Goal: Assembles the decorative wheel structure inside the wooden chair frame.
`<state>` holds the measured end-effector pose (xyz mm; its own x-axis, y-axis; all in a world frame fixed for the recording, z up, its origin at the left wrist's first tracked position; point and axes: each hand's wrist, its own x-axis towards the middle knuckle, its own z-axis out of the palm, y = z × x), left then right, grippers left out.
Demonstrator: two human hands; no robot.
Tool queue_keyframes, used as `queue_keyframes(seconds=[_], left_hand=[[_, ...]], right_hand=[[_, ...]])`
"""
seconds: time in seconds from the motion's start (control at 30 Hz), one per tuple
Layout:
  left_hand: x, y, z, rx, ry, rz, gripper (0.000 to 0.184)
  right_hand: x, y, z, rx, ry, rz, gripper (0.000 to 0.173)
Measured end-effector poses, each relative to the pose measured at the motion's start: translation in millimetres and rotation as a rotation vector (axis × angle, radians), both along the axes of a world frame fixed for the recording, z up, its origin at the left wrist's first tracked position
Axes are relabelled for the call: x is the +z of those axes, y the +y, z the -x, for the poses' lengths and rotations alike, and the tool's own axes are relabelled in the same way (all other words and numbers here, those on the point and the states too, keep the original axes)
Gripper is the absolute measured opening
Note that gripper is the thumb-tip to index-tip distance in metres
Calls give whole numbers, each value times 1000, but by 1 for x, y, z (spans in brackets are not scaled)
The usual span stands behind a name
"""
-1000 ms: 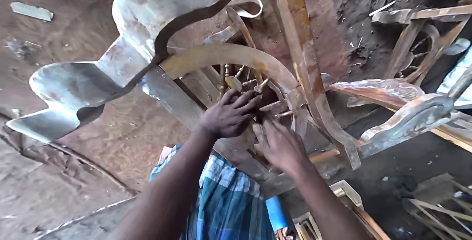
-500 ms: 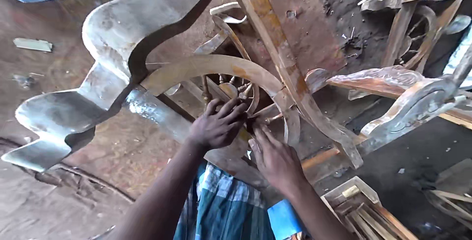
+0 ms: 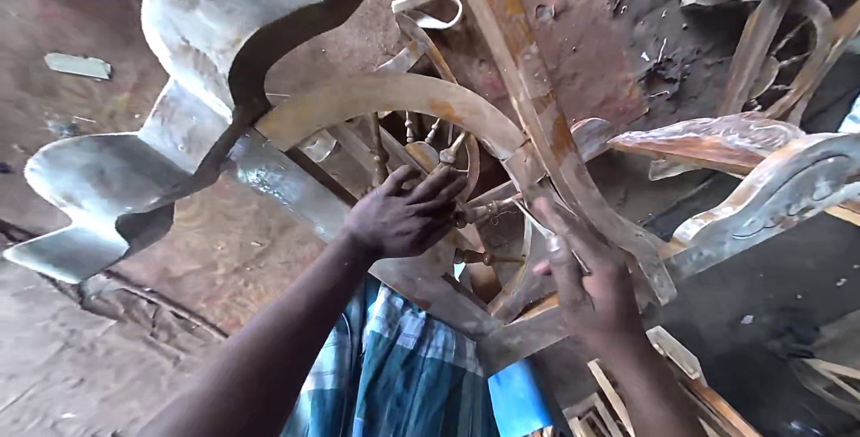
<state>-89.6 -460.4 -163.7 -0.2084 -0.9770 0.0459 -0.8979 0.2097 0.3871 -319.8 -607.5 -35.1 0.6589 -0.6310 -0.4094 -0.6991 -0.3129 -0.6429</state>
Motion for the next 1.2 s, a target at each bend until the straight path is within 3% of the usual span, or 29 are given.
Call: queue_keyframes(seconds=[0.07, 0.17, 0.33, 0.47, 0.63, 0.83, 0.97, 1.0, 1.1, 1.2], left_hand=[[-1, -3, -2, -57, 27, -11, 43], [2, -10, 4, -73, 89, -147, 40], [26, -27, 43, 218, 229, -510, 39], [38, -40, 45, 273, 324, -706, 27], [36, -37, 47, 315, 348, -670, 21], [29, -29, 50, 385, 416, -507, 22], [28, -24, 53, 413, 477, -448, 29], [27, -25, 52, 408, 475, -435, 28], [20, -20, 52, 396, 488, -355, 24], [13, -17, 50, 388, 496, -266, 26]], right_hand=[[-9, 2, -5, 66, -60, 94, 45], [-34, 25, -11, 265, 156, 244, 50], [-44, 37, -20, 443, 449, 209, 65], [-37, 23, -52, 520, 660, 205, 65], [-44, 8, -99, 637, 905, 75, 55], [-20, 31, -69, 776, 902, 384, 72], [-55, 19, -100, 817, 1024, 279, 37], [-55, 18, -104, 832, 1055, 280, 37], [-26, 26, -90, 948, 1069, 344, 63], [-24, 25, -88, 1005, 1058, 366, 61]])
